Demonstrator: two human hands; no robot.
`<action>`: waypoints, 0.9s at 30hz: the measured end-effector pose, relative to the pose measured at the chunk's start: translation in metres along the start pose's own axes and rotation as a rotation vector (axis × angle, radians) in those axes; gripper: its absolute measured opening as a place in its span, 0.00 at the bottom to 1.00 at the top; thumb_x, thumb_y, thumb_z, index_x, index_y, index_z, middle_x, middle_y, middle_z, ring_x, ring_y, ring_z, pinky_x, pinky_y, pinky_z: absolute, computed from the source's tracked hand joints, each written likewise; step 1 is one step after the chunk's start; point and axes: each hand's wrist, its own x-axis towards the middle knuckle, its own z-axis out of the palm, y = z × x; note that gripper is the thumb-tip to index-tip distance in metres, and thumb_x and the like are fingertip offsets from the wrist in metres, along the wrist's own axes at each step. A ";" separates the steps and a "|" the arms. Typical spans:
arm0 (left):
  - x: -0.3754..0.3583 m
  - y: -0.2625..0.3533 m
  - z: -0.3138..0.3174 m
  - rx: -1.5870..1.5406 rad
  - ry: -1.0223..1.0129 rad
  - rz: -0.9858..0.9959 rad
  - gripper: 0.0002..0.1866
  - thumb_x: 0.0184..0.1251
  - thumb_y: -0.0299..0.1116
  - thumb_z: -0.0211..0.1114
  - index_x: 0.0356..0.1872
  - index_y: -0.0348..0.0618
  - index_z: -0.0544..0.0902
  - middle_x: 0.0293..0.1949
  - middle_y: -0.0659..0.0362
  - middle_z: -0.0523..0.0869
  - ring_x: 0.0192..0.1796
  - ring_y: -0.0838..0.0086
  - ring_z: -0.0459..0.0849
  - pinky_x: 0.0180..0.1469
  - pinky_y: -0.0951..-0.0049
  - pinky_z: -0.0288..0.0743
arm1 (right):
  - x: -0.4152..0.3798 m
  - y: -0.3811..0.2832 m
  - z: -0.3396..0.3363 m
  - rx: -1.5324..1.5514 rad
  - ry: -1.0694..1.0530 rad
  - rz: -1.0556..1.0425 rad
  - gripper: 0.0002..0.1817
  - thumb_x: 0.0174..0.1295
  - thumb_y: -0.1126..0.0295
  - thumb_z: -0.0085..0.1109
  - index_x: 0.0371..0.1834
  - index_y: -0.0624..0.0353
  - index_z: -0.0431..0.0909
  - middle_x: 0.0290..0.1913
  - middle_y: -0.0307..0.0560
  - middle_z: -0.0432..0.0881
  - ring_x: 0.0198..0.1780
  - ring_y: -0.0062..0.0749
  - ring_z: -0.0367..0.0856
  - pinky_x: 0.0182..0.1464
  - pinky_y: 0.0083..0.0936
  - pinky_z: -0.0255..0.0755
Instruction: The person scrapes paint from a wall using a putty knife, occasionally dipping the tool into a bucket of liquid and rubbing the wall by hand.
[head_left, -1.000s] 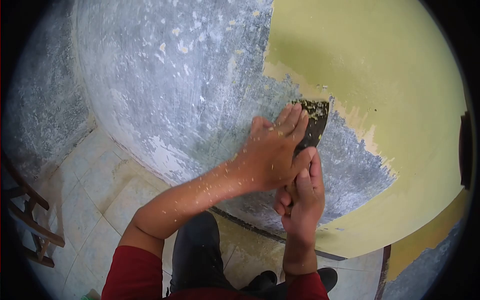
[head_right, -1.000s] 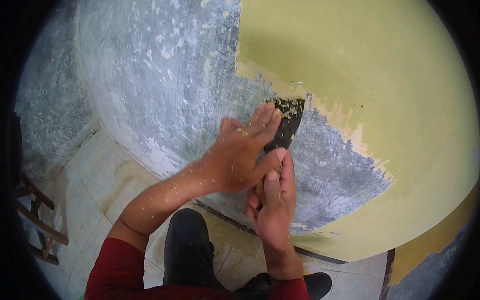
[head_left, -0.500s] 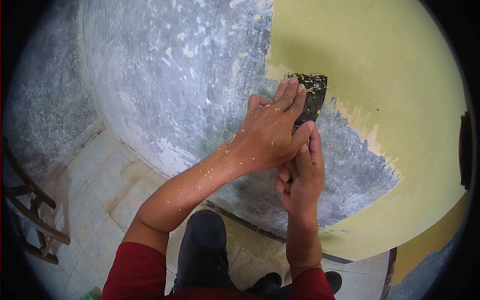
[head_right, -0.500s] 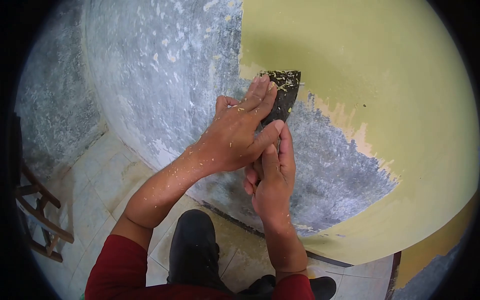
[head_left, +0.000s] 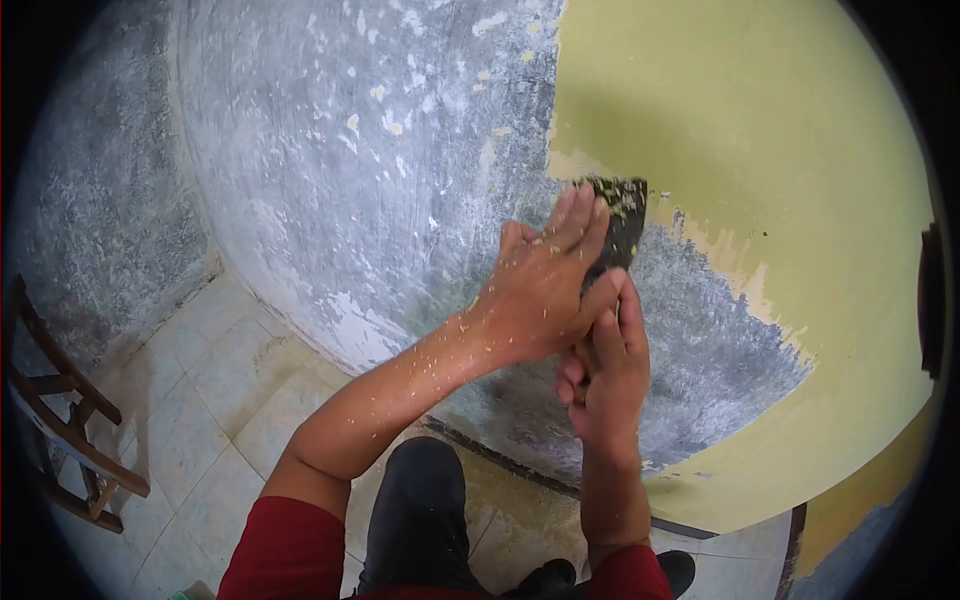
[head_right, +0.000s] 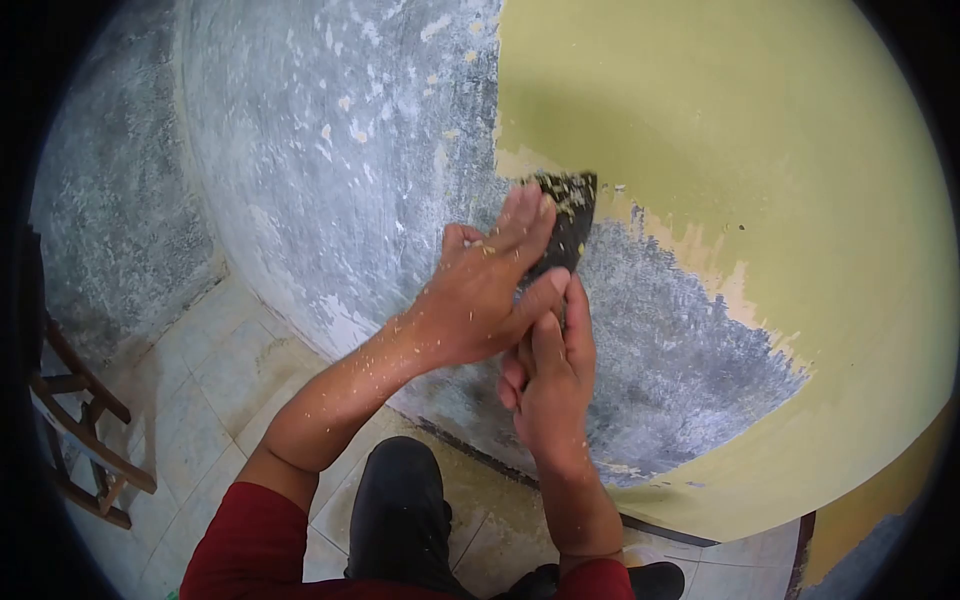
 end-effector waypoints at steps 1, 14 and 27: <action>0.002 -0.001 -0.003 -0.006 -0.005 0.002 0.35 0.74 0.48 0.51 0.68 0.23 0.66 0.71 0.30 0.64 0.77 0.47 0.62 0.61 0.51 0.61 | 0.001 0.000 0.001 0.000 0.008 0.001 0.30 0.78 0.64 0.41 0.81 0.50 0.48 0.26 0.32 0.67 0.20 0.15 0.63 0.17 0.16 0.59; -0.014 0.016 0.001 -0.125 -0.038 -0.017 0.36 0.71 0.48 0.57 0.67 0.23 0.68 0.70 0.33 0.67 0.76 0.50 0.63 0.63 0.52 0.58 | -0.008 0.021 -0.027 0.553 -0.085 0.052 0.26 0.74 0.61 0.47 0.74 0.50 0.59 0.43 0.46 0.77 0.22 0.26 0.70 0.18 0.22 0.66; 0.003 0.017 -0.004 -0.097 0.007 -0.058 0.35 0.72 0.50 0.57 0.68 0.29 0.70 0.71 0.37 0.69 0.78 0.58 0.63 0.70 0.51 0.48 | -0.002 -0.004 -0.012 0.350 -0.062 -0.068 0.37 0.73 0.60 0.48 0.81 0.53 0.44 0.50 0.47 0.79 0.24 0.19 0.69 0.19 0.15 0.64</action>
